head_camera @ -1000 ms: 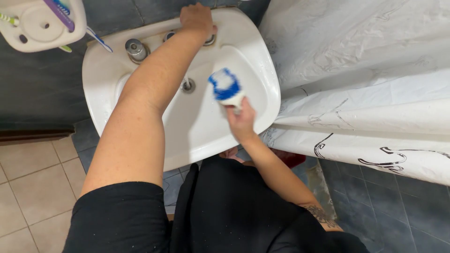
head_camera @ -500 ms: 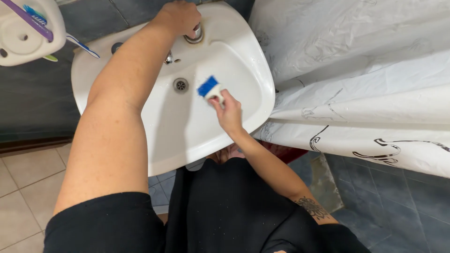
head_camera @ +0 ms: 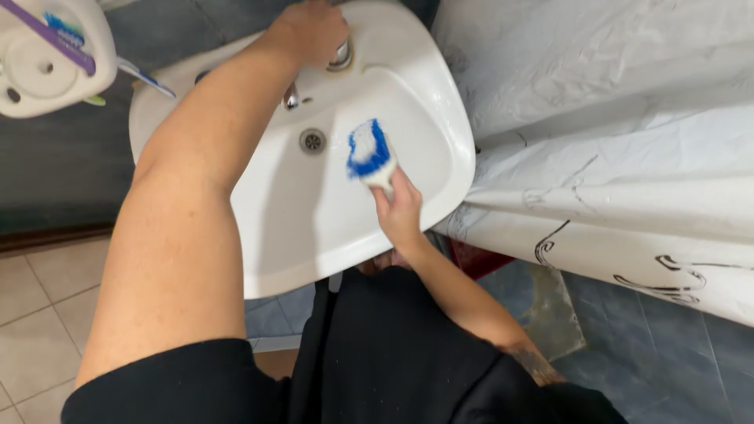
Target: Scrubbing a red plastic tray and a bathroom sink using a brush and water
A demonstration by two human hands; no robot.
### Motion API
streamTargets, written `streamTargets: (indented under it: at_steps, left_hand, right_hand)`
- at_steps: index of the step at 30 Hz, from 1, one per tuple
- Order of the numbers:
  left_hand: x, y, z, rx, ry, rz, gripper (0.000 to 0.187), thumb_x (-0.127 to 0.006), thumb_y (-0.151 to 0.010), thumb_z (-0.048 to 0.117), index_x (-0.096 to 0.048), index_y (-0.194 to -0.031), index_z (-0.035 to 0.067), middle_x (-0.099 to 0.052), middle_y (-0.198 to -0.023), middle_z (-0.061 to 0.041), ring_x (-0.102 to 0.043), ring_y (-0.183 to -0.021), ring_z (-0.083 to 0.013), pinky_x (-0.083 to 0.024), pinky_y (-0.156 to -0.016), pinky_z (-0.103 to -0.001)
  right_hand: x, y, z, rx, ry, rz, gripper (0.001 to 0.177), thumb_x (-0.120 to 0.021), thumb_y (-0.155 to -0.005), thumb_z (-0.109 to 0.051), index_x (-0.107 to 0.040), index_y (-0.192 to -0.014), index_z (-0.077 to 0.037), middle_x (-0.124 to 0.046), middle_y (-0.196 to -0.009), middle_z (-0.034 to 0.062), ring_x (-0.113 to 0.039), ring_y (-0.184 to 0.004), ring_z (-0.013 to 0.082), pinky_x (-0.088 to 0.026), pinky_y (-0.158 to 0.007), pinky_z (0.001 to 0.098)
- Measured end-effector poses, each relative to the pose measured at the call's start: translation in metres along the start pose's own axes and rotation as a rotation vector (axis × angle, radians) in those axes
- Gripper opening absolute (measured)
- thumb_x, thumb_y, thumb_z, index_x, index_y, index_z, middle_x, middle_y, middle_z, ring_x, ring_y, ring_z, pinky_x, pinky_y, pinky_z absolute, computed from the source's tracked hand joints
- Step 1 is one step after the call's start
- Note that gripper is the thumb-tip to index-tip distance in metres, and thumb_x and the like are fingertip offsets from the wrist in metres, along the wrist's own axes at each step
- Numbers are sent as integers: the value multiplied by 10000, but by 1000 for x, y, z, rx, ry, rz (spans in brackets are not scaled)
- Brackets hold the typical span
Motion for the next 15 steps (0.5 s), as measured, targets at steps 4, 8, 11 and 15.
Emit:
streamTargets:
  at_steps: [4,8,11,15]
  left_hand:
    - [-15,8,13,-5,80,90,277,-692,-806,305,-803,-949,95,-777,-917,-123,-751,-882,-343,-601,-743,-448]
    - [23,18,11,35,147,-40,321,-626,-877,266,-798,-1022,37,-796,-940,-180,-782,-865,-374,-635,-692,-467]
    - [13,26,5,50,-45,55,427,-733,-828,514,-770,-1110,196,-801,-1025,-92,-749,-1060,-284,-611,-789,-413]
    - [55,58,11,100,-89,196,489,-685,-783,641,-735,-1135,305,-779,-1088,94,-754,-1059,-179,-596,-644,-383]
  right_hand:
    - [28,44,-16,225,-178,232,610,-733,-966,-162,-451,-1451,79,-608,-1369,233,-636,-1269,363,-558,-1114,433]
    - [-12,12,14,7,2,-115,213,-590,-1027,-209,-553,-1163,-49,-654,-1055,184,-651,-991,423,-490,-817,446]
    - [-3,37,18,155,21,70,539,-453,-1088,-408,-542,-1355,51,-571,-1416,278,-609,-1299,429,-476,-1151,469]
    - [34,44,-14,297,-185,151,480,-623,-1045,-163,-482,-1355,175,-493,-1431,367,-522,-1373,489,-452,-1234,521]
Point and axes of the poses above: each hand's wrist, its own y-axis away from the middle knuckle, its own x-axis out of the back of the hand, z = x × y, the point moved 6 cm from there along -y, towards the middle knuckle
